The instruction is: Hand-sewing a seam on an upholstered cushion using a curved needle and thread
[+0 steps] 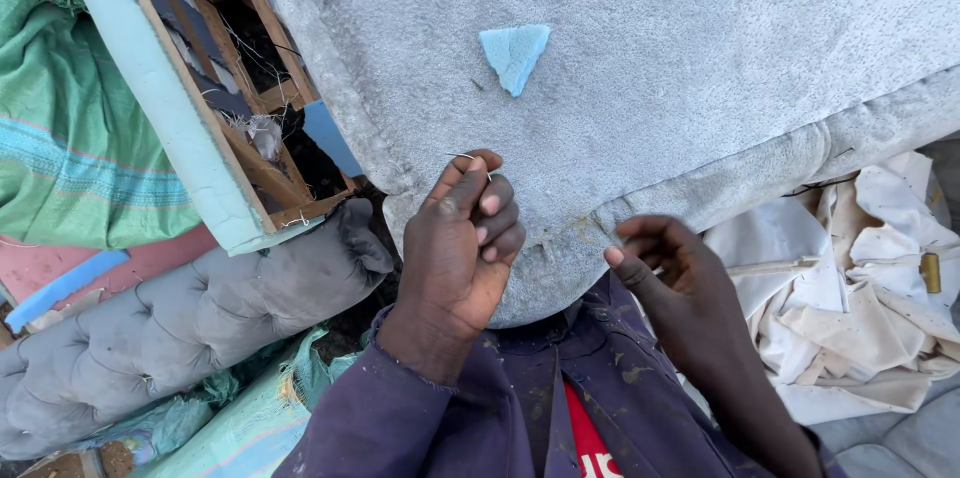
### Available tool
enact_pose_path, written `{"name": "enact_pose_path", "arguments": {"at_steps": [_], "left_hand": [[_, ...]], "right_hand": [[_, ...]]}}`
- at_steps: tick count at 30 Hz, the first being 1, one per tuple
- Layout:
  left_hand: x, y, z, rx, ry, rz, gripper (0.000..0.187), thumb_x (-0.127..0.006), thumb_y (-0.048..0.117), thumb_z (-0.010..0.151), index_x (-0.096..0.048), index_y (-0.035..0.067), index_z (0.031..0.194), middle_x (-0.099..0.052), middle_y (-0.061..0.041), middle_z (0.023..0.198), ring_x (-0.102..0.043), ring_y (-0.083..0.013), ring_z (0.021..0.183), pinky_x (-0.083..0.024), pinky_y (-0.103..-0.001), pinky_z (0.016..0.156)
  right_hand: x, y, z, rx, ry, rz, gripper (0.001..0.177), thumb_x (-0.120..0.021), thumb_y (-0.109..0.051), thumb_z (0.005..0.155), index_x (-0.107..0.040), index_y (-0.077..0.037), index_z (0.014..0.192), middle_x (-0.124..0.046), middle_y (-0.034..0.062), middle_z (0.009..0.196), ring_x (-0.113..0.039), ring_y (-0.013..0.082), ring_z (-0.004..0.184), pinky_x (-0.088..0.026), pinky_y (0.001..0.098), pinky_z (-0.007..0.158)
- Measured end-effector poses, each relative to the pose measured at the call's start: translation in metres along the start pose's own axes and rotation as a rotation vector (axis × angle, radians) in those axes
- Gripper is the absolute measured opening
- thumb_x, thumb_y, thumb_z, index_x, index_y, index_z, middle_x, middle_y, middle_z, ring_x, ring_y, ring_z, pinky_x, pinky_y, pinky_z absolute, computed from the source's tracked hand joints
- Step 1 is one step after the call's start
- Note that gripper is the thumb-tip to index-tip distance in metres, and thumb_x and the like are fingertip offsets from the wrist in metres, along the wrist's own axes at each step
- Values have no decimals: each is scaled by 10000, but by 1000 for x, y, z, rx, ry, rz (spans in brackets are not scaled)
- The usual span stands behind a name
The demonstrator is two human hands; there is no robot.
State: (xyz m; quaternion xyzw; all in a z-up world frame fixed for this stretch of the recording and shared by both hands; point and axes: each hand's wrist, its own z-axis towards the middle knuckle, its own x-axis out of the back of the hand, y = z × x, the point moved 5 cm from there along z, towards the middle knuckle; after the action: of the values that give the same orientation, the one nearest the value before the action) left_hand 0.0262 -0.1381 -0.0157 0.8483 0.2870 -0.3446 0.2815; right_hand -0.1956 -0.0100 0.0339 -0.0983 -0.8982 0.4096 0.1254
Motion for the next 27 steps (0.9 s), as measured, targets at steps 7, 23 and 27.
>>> {"name": "enact_pose_path", "arguments": {"at_steps": [7, 23, 27], "left_hand": [[7, -17, 20, -42, -58, -166, 108, -599, 178, 1357, -687, 118, 1345, -616, -63, 1021, -495, -136, 730, -432, -330, 682], [-34, -36, 6, -216, 12, -25, 173, -483, 215, 1409, -625, 126, 1369, -589, -35, 987, -559, -124, 775, -536, -301, 713], [-38, -46, 2, -254, 52, 43, 179, -465, 219, 1410, -618, 141, 1361, -602, -33, 990, -579, -112, 790, -542, -286, 708]], "right_hand": [[-36, -66, -25, 604, 171, -582, 100, -985, -134, 1095, -928, -132, 1177, -843, 17, 1032, -771, 108, 873, -570, 288, 742], [-54, 5, 15, 232, 160, 90, 272, -995, -135, 1136, -978, 60, 1325, -888, 189, 889, -708, 142, 765, -596, 276, 560], [-58, 1, 23, 274, 165, 46, 236, -1013, -127, 1120, -982, 61, 1260, -869, 178, 849, -667, 123, 705, -575, 280, 518]]}}
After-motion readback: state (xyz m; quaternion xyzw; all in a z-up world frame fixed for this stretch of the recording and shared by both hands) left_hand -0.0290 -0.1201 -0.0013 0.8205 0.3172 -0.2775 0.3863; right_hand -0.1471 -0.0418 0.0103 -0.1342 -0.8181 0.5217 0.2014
